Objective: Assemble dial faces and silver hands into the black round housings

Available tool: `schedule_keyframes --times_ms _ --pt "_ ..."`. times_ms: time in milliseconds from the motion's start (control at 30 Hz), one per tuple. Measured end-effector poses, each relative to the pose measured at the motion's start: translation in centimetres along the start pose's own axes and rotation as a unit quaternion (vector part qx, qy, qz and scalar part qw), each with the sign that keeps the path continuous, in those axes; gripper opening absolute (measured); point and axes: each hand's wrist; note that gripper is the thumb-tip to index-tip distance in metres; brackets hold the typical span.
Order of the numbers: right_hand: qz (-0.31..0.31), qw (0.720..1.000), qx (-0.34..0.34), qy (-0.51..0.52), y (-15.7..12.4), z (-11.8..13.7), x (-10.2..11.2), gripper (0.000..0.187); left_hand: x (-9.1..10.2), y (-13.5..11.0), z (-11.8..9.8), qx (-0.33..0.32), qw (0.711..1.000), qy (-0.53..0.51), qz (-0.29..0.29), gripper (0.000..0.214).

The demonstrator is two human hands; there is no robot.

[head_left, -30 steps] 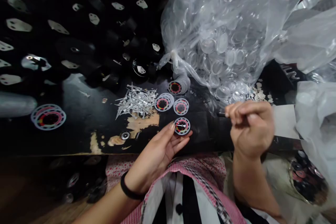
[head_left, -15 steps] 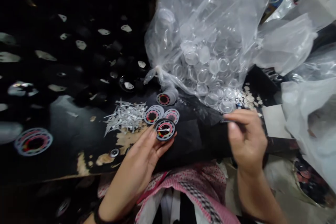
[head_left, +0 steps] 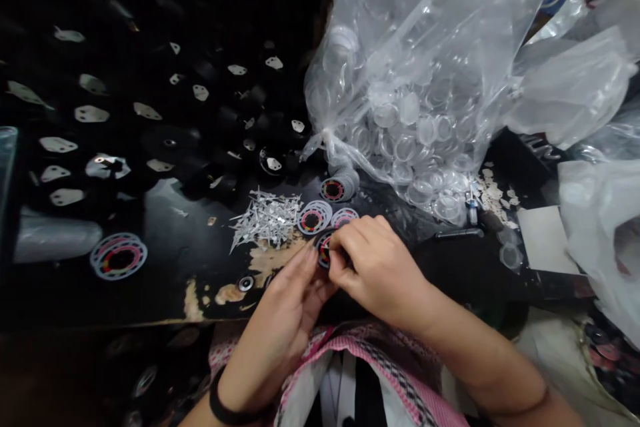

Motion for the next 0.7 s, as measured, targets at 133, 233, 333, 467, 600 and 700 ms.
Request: schedule_keyframes --times_ms 133,233,333,467,600,700 --pt "0.06 0.997 -0.055 0.002 0.9 0.7 0.0 0.01 0.1 0.6 0.7 0.033 0.997 -0.065 0.003 0.019" --pt "0.102 0.993 -0.056 -0.016 1.5 0.6 -0.1 0.01 0.4 1.2 1.0 0.076 0.993 -0.085 -0.01 0.012" --pt "0.116 0.992 -0.05 -0.015 1.8 0.1 -0.3 0.01 0.3 1.3 0.5 0.083 0.994 -0.073 -0.026 0.008" --pt "0.104 0.994 -0.023 -0.013 2.0 -0.5 -0.7 0.011 0.1 1.0 -0.6 0.042 0.998 -0.002 -0.04 0.012" --pt "0.115 0.991 -0.055 0.039 2.3 -0.2 -0.8 0.011 0.6 1.0 -0.4 0.051 0.998 0.004 -0.043 0.023" --pt "0.111 0.982 -0.118 0.098 2.3 0.2 -0.5 0.008 1.1 1.3 0.1 0.003 0.999 0.027 -0.032 0.027"
Point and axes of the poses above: each hand's wrist, its own y-axis towards the middle knuckle, its own x-axis out of the back of the hand, z = x × y, and after that the axes turned 1 degree about z, right-handed
